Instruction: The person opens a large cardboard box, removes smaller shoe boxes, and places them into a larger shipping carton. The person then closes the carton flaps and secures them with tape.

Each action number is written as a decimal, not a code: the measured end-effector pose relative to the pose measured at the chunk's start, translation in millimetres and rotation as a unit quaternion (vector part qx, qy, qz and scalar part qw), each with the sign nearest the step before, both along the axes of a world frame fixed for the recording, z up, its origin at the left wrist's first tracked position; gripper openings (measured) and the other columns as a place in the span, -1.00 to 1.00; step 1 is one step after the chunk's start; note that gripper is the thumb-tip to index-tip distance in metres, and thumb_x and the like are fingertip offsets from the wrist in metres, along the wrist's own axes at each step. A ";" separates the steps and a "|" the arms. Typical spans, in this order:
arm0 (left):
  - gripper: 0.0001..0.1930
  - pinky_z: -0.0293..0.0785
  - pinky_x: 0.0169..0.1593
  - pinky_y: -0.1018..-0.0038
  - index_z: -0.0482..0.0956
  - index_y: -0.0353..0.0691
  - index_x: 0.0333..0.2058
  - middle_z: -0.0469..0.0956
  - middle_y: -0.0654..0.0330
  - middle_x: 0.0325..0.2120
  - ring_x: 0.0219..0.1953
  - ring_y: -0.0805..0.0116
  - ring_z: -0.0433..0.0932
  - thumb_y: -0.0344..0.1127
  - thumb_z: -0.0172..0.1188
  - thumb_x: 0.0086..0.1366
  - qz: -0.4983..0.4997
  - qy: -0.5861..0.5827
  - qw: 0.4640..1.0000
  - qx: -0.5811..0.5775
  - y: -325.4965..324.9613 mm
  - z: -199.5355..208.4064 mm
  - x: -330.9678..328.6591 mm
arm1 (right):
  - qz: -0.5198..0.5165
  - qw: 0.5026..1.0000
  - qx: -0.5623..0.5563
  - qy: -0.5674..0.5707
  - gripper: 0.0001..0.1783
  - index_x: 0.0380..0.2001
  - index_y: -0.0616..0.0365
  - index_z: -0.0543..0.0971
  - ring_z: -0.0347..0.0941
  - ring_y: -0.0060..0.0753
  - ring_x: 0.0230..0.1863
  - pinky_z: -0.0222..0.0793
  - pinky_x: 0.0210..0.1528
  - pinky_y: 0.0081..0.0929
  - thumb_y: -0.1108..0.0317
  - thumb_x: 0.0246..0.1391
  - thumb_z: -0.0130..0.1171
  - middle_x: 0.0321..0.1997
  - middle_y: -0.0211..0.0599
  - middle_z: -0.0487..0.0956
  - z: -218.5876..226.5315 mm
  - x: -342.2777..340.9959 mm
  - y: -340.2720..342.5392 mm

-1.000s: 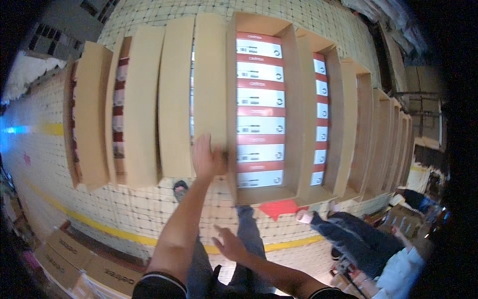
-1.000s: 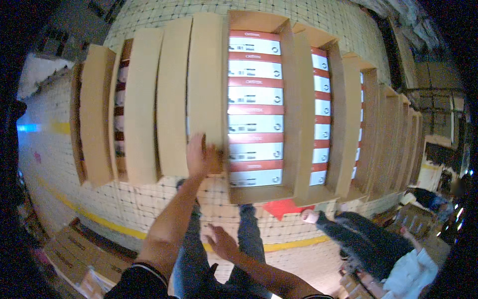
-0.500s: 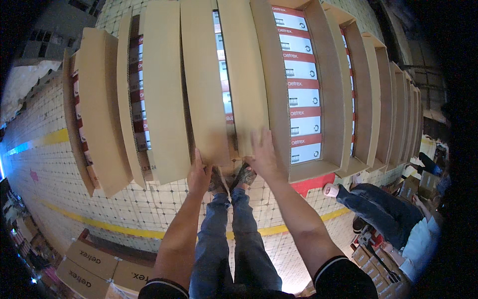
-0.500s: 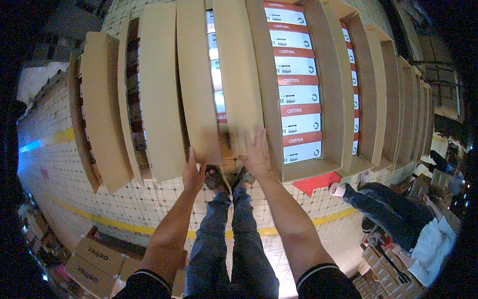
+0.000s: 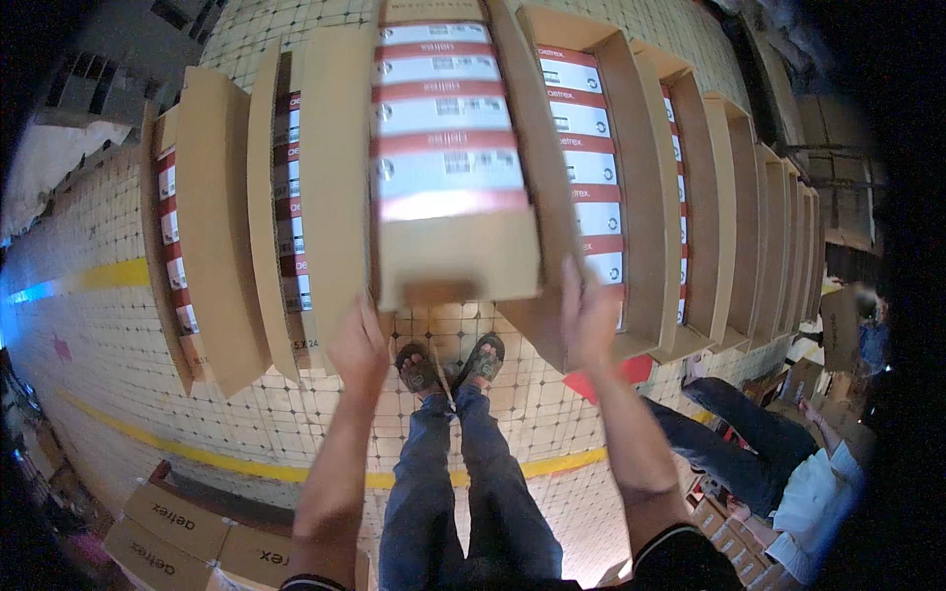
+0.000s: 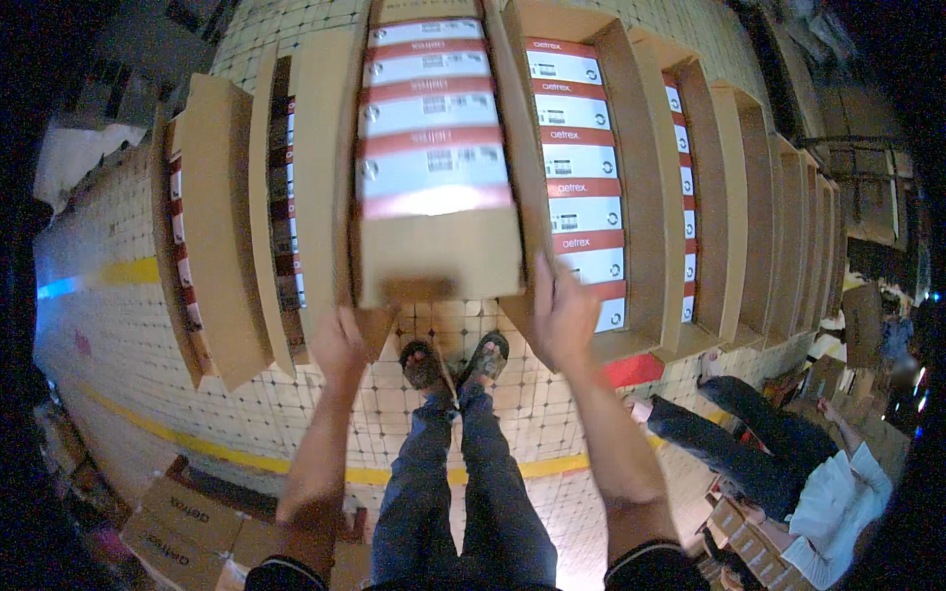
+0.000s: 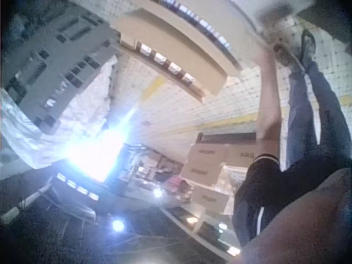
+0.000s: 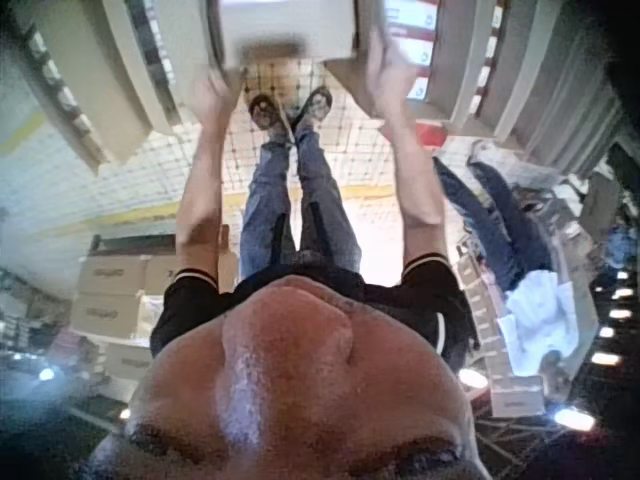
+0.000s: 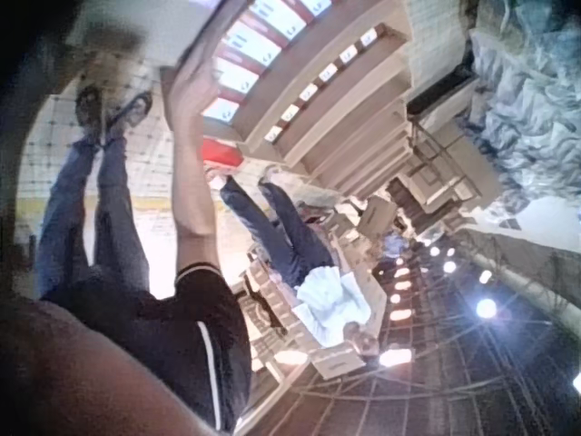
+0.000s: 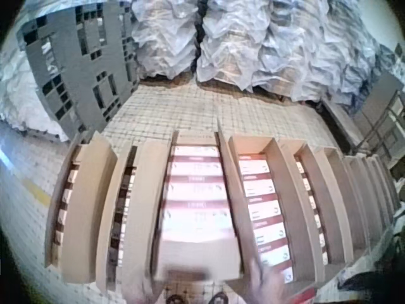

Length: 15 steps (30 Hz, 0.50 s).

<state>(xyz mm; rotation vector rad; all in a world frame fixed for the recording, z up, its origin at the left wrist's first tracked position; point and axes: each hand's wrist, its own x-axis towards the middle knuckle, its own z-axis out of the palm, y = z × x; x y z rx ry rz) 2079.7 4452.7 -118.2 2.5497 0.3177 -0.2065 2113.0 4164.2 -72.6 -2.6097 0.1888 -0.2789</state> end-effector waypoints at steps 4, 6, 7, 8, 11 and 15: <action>-0.79 0.35 -0.18 0.16 0.47 -0.35 -0.21 0.45 -0.05 -0.37 -0.27 -0.10 0.44 -0.30 0.01 0.37 0.002 -0.260 0.965 -0.028 -14.6 56.6 143.5 | 0.010 0.983 -0.091 -0.158 -0.64 -0.47 0.19 0.50 0.48 0.05 -0.45 0.30 -0.47 -0.07 0.10 0.24 0.05 -0.49 -0.04 0.50 57.2 147.2 -13.8; -0.73 0.33 -0.18 0.08 0.43 -0.32 -0.20 0.47 -0.15 -0.33 -0.23 -0.21 0.43 -0.20 -0.05 0.40 0.030 -0.357 0.927 -0.109 -36.6 75.8 224.6 | 0.035 0.971 -0.057 -0.229 -0.62 -0.39 0.26 0.45 0.41 0.09 -0.32 0.29 -0.29 -0.08 0.10 0.28 -0.03 -0.44 0.06 0.45 73.4 220.9 -8.6; -0.64 0.31 -0.16 0.03 0.44 -0.32 -0.23 0.49 -0.19 -0.32 -0.21 -0.26 0.43 -0.09 -0.09 0.41 0.073 -0.341 0.931 -0.106 -42.9 85.4 253.2 | 0.076 0.959 -0.055 -0.267 -0.59 -0.34 0.25 0.44 0.41 0.17 -0.26 0.30 -0.24 -0.02 0.06 0.30 -0.07 -0.41 0.07 0.46 80.7 251.2 -7.1; -0.59 0.33 -0.15 0.03 0.47 -0.29 -0.22 0.52 -0.17 -0.32 -0.18 -0.25 0.45 0.00 -0.11 0.40 0.093 -0.323 0.938 -0.079 -45.3 94.9 280.4 | 0.061 0.959 -0.052 -0.273 -0.57 -0.26 0.20 0.46 0.42 0.18 -0.19 0.31 -0.16 0.01 0.02 0.32 -0.16 -0.31 0.08 0.49 88.6 284.0 -4.1; -0.51 0.36 -0.08 0.04 0.51 -0.28 -0.18 0.54 -0.23 -0.25 -0.13 -0.27 0.48 0.09 -0.13 0.38 0.090 -0.337 0.936 -0.053 -42.4 122.8 336.5 | 0.011 0.969 -0.062 -0.238 -0.57 -0.22 0.14 0.45 0.42 0.20 -0.12 0.33 -0.10 0.05 0.01 0.35 -0.24 -0.22 0.08 0.49 104.8 336.9 -2.1; -0.56 0.35 -0.14 0.01 0.51 -0.24 -0.24 0.54 -0.22 -0.30 -0.16 -0.27 0.48 0.04 -0.14 0.39 0.079 -0.362 0.928 -0.043 -43.7 142.0 360.9 | -0.023 0.971 -0.068 -0.227 -0.62 -0.24 0.12 0.41 0.41 0.21 -0.13 0.33 -0.11 0.04 0.03 0.34 -0.20 -0.23 0.08 0.48 114.6 372.3 3.2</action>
